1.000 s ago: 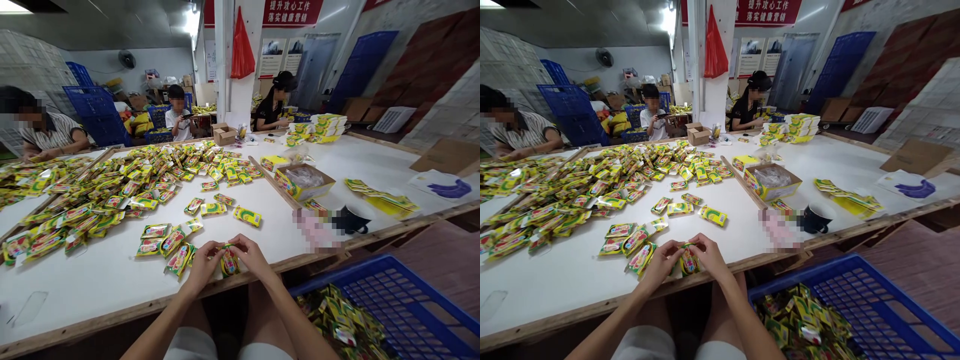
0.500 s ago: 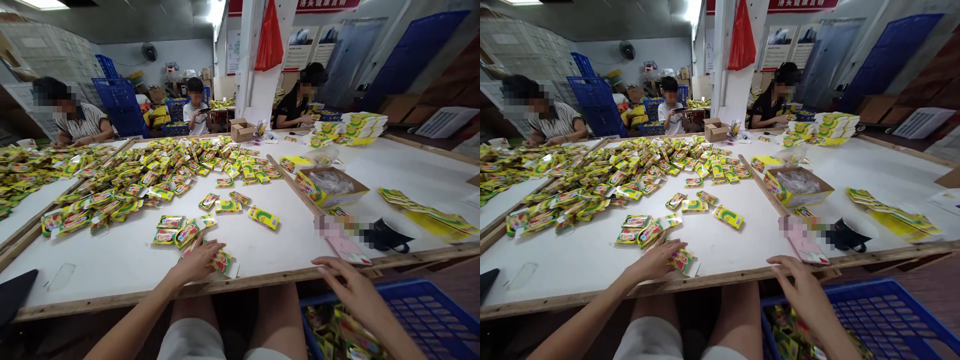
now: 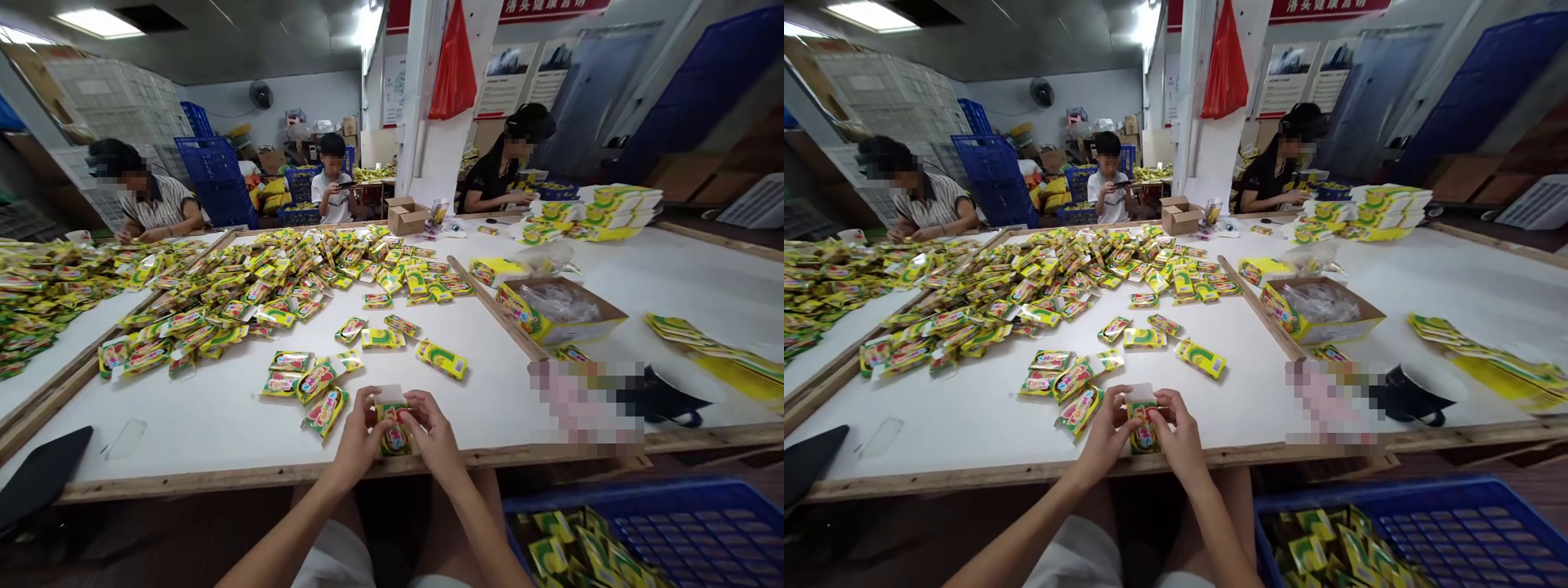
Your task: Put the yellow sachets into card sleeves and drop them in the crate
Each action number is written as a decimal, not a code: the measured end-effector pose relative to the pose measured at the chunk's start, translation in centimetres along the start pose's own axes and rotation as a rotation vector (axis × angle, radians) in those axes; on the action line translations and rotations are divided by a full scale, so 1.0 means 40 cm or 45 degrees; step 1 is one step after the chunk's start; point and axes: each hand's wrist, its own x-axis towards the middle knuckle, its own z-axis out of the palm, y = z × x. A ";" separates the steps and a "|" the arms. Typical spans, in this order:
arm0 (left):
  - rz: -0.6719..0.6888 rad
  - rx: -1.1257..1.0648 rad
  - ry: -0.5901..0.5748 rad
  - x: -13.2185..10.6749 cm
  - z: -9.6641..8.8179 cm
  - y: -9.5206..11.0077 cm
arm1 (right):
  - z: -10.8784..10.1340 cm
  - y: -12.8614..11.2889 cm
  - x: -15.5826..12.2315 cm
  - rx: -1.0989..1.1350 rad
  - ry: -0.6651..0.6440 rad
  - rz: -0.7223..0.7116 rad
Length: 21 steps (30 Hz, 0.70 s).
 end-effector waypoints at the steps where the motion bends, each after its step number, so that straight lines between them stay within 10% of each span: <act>1: -0.001 -0.053 -0.007 0.001 -0.003 0.002 | -0.005 0.002 0.000 -0.009 -0.006 0.003; 12: 0.028 0.141 -0.048 0.038 -0.011 -0.015 | -0.051 -0.006 0.053 -0.168 -0.247 0.000; 21: 0.198 0.152 0.119 0.037 0.004 -0.001 | -0.020 0.001 0.046 -0.018 -0.055 -0.061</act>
